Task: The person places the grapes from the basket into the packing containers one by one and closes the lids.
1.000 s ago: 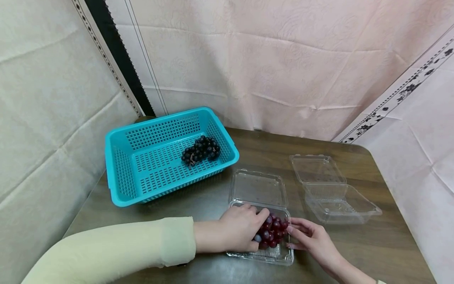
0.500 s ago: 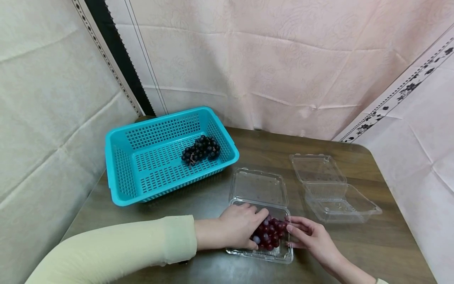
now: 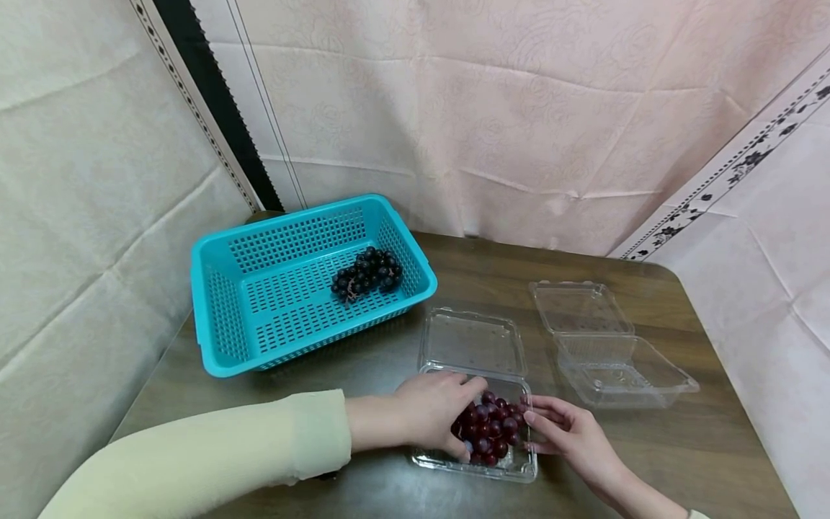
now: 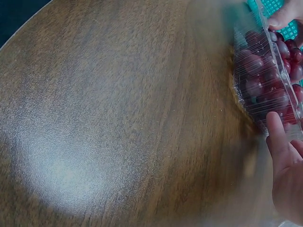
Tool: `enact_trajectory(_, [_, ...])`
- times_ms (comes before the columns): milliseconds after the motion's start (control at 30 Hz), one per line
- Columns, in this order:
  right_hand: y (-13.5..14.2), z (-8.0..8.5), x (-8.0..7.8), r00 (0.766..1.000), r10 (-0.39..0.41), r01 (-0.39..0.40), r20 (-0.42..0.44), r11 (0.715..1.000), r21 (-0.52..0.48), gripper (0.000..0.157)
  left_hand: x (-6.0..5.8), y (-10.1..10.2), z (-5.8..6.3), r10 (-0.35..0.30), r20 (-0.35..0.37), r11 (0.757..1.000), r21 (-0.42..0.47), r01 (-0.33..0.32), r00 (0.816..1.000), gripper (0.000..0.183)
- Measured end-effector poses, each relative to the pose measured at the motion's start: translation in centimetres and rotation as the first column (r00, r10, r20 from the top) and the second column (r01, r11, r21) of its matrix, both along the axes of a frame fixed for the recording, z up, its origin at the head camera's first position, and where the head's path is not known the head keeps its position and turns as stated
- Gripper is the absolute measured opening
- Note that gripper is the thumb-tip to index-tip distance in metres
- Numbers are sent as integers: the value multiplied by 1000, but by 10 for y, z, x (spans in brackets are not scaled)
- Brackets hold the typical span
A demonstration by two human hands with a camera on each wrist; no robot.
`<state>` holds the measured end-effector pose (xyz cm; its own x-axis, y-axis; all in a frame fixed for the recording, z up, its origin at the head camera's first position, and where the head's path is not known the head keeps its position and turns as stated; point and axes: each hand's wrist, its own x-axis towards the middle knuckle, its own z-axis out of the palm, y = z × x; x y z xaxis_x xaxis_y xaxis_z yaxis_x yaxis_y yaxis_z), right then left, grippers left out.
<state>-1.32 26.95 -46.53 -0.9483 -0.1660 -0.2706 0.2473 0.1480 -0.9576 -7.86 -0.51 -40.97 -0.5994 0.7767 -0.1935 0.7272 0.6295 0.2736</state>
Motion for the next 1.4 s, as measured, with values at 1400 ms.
enact_trajectory(1400, [1,0,1,1000,6,-5,17,1000,-13,51,-21,-55,-18,224,510,670,538,-511,831,95])
